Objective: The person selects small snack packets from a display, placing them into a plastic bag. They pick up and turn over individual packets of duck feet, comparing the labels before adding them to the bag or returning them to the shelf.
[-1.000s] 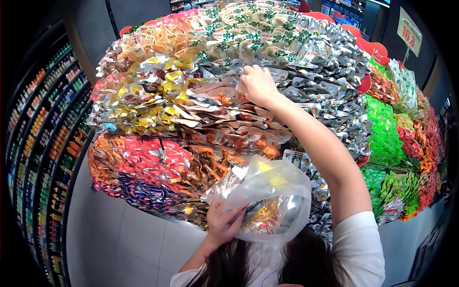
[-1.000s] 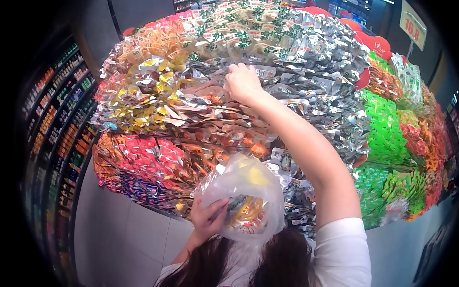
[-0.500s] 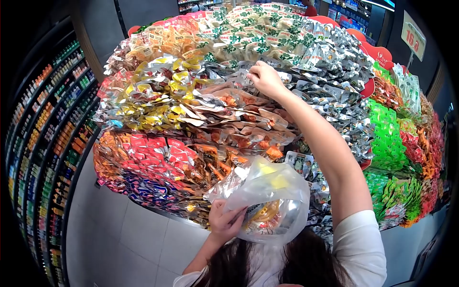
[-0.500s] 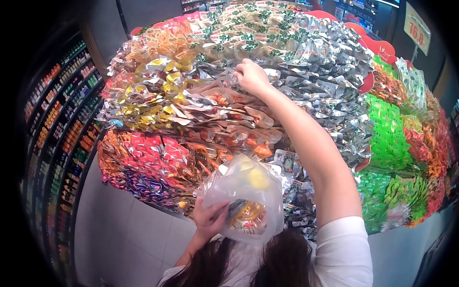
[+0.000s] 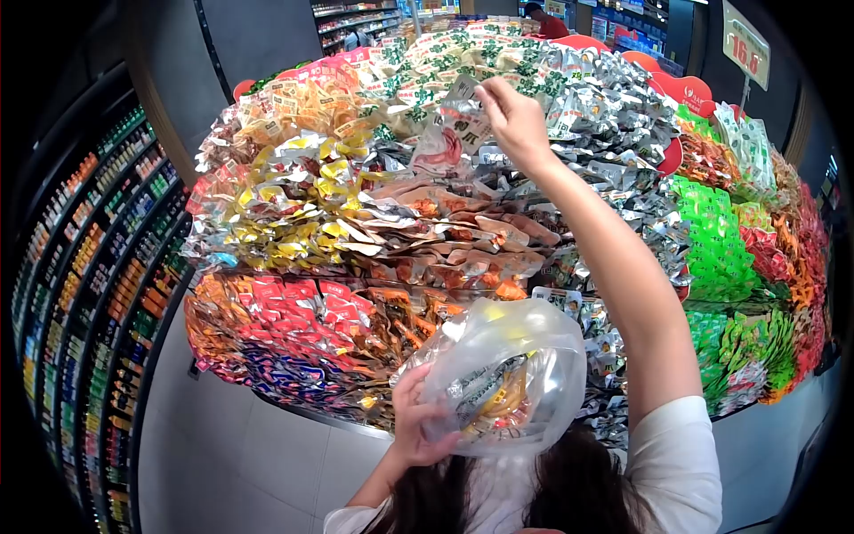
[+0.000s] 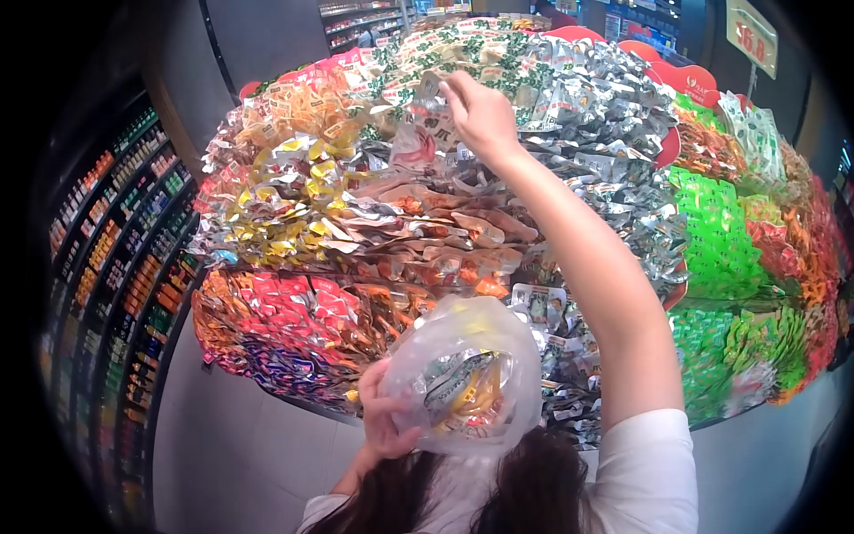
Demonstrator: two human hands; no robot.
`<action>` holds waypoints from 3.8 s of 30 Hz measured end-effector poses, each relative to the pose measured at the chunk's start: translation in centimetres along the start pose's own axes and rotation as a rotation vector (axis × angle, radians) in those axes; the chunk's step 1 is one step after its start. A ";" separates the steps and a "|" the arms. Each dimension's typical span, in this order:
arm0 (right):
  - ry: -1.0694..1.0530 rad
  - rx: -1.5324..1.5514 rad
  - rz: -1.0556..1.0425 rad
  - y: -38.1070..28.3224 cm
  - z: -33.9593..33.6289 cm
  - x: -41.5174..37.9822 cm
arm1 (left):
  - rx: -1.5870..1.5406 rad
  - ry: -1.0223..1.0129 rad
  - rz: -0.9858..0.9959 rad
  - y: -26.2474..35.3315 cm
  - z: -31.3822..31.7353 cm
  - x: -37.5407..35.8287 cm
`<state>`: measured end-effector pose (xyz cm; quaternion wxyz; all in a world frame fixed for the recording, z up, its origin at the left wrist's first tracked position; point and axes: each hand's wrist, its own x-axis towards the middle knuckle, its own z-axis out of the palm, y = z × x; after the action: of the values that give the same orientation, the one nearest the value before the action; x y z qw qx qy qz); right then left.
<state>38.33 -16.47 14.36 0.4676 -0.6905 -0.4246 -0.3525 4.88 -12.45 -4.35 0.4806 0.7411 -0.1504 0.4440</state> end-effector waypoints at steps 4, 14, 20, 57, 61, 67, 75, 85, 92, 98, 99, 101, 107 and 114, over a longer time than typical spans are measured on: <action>-0.047 0.162 -0.029 -2.7 -3.8 1.6 | -0.361 0.276 -0.103 -1.6 -1.4 0.8; -0.527 0.327 0.080 -9.0 -6.3 -1.6 | -0.508 -0.113 -0.485 -4.7 -1.4 12.1; -0.469 0.572 0.271 -8.9 -6.1 -4.1 | -0.510 -0.104 -0.569 -5.1 1.5 12.3; -0.350 1.089 0.641 1.2 -0.5 -12.8 | -0.532 -0.119 -0.871 -7.6 5.5 10.9; -0.322 1.147 0.596 1.6 -0.1 -12.9 | -0.402 -0.124 -0.934 -7.7 5.8 10.9; -0.392 1.094 0.569 2.5 -0.1 -13.2 | -0.187 -0.105 -0.963 -8.7 5.7 10.3; -0.364 1.042 0.557 2.8 0.3 -13.6 | -0.051 -0.126 -0.955 -7.1 6.2 10.6; -0.421 1.051 0.460 2.2 -0.8 -13.1 | -0.154 0.063 -0.989 -6.6 7.3 10.4; -0.438 0.999 0.473 2.1 -1.1 -12.9 | -0.197 -0.046 -1.028 -6.8 6.7 10.9; -0.400 1.068 0.645 1.0 -1.6 -12.7 | -0.395 0.003 -1.073 -7.4 6.4 10.6; -0.403 1.080 0.661 0.6 -1.9 -12.6 | -0.417 0.011 -1.063 -7.3 6.3 10.7; -0.442 1.025 0.652 0.6 -1.9 -12.6 | -0.402 -0.019 -1.040 -6.7 6.2 10.9; -0.527 0.891 0.600 -0.1 -1.5 -12.6 | -0.517 -0.065 -0.953 -7.5 5.7 10.5; -0.475 0.762 0.544 -1.3 -1.9 -10.7 | -0.664 -0.014 -0.790 -8.6 5.3 10.2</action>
<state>32.77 -20.78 5.97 0.6511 -0.6176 -0.4223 0.1277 18.89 -10.68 -1.91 0.8200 0.5518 0.0048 0.1519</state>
